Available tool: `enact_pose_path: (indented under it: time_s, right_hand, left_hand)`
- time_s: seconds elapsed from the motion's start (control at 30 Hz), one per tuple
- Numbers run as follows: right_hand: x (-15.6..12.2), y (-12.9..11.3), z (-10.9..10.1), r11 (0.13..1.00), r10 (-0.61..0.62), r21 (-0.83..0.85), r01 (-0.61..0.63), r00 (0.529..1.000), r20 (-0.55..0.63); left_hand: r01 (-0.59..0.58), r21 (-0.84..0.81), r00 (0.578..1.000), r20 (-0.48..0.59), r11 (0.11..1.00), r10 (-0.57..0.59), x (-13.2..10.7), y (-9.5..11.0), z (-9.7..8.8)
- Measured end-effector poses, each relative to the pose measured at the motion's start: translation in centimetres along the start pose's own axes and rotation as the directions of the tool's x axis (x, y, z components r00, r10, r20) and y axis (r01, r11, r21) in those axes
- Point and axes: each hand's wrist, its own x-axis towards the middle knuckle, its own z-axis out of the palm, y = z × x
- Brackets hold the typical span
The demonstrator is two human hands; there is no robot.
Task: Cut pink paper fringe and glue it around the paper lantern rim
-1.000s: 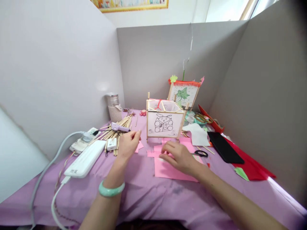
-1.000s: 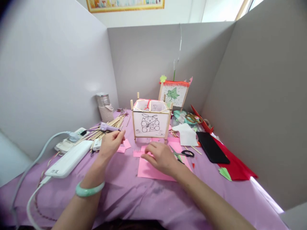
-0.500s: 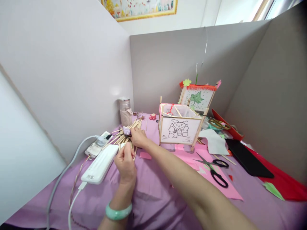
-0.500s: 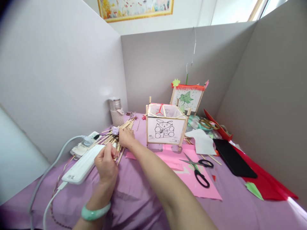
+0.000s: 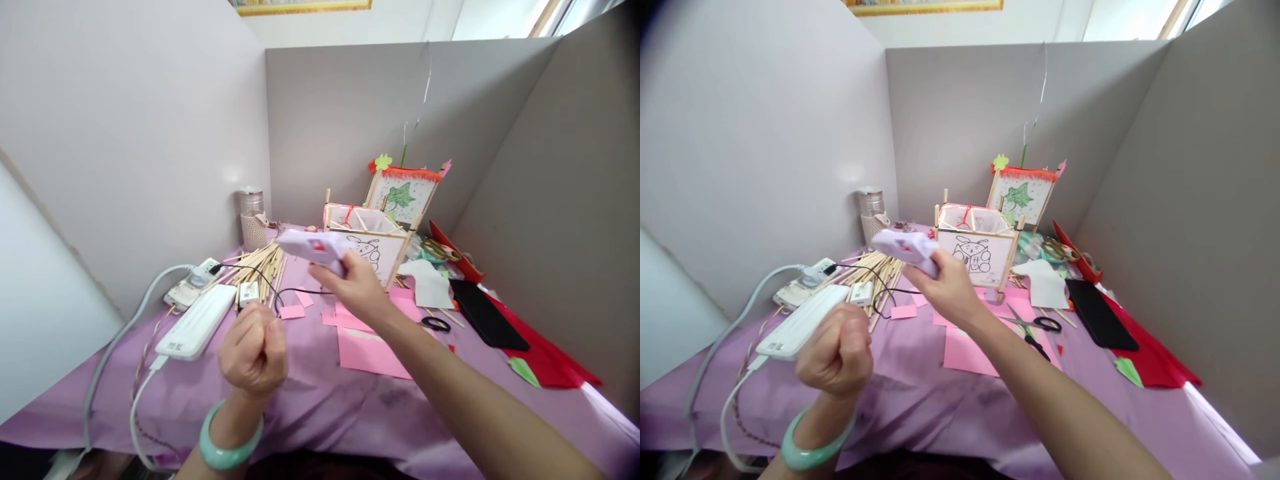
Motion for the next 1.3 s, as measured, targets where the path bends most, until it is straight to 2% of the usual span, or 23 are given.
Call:
enact_pose_path:
  time_s: [0.07, 0.13, 0.2, 0.27, 0.33, 0.4, 0.5, 0.57, 0.63, 0.7, 0.77, 0.9, 1.07, 1.17, 1.3]
  right_hand:
    - [-3.6, 0.4, -3.0, 0.981, 0.165, 0.104, -0.164, 0.986, -0.001]
    - [-7.0, 1.5, -5.0, 0.953, 0.253, 0.177, -0.247, 0.967, -0.01]
    - [-9.7, 2.9, -6.1, 0.918, 0.366, 0.164, -0.361, 0.931, -0.002]
    - [-11.3, 4.2, -6.4, 0.874, 0.459, 0.149, -0.462, 0.887, 0.059]
    - [-11.8, 5.1, -6.2, 0.852, 0.495, 0.127, -0.507, 0.861, 0.12]
    - [-11.5, 5.6, -5.8, 0.853, 0.502, 0.076, -0.516, 0.852, 0.152]
    - [-10.4, 6.1, -4.8, 0.856, 0.495, 0.057, -0.513, 0.847, 0.19]
    - [-9.6, 6.3, -4.2, 0.846, 0.49, 0.098, -0.524, 0.836, 0.247]
    - [-9.1, 6.4, -3.6, 0.829, 0.502, 0.109, -0.548, 0.817, 0.284]
    - [-8.8, 6.6, -3.2, 0.807, 0.544, 0.081, -0.584, 0.791, 0.281]
    - [-8.6, 6.7, -2.9, 0.789, 0.58, 0.046, -0.613, 0.767, 0.275]
    - [-8.6, 6.9, -2.8, 0.783, 0.584, 0.049, -0.62, 0.761, 0.282]
    - [-8.7, 6.9, -2.8, 0.773, 0.567, 0.13, -0.621, 0.768, 0.298]
    - [-8.8, 6.8, -2.7, 0.751, 0.577, 0.157, -0.642, 0.753, 0.317]
    - [-8.9, 6.5, -2.4, 0.738, 0.562, 0.213, -0.641, 0.758, 0.332]
  left_hand:
    - [0.01, -0.069, 0.998, -0.061, 0.998, -0.014, 0.6, 1.4, 0.2]
    - [0.086, -0.104, 0.995, -0.045, 0.991, -0.091, 1.3, 2.5, 0.6]
    - [0.176, -0.098, 0.984, 0.033, 0.979, -0.174, 1.8, 3.1, 1.3]
    - [0.271, -0.047, 0.949, 0.179, 0.961, -0.259, 1.9, 3.1, 2.0]
    - [0.345, 0.05, 0.869, 0.361, 0.937, -0.339, 1.8, 2.3, 2.9]
    - [0.364, 0.165, 0.761, 0.515, 0.917, -0.395, 1.5, 1.1, 3.6]
    - [0.239, 0.291, 0.645, 0.666, 0.927, -0.375, 0.9, -1.1, 4.2]
    - [0.183, 0.334, 0.551, 0.744, 0.925, -0.378, 0.4, -2.2, 4.3]
    - [0.14, 0.347, 0.5, 0.784, 0.927, -0.368, -0.2, -2.9, 4.3]
    - [0.083, 0.354, 0.483, 0.804, 0.932, -0.348, -0.7, -3.3, 4.4]
    - [0.027, 0.363, 0.485, 0.81, 0.931, -0.329, -1.2, -3.4, 4.6]
    - [-0.005, 0.366, 0.497, 0.808, 0.93, -0.315, -1.6, -3.6, 4.7]
    - [0.122, 0.324, 0.503, 0.794, 0.938, -0.34, -1.2, -3.5, 4.6]
    - [0.212, 0.334, 0.496, 0.773, 0.918, -0.396, -0.9, -3.2, 4.7]
    - [0.263, 0.347, 0.49, 0.755, 0.9, -0.435, -0.8, -3.0, 4.9]
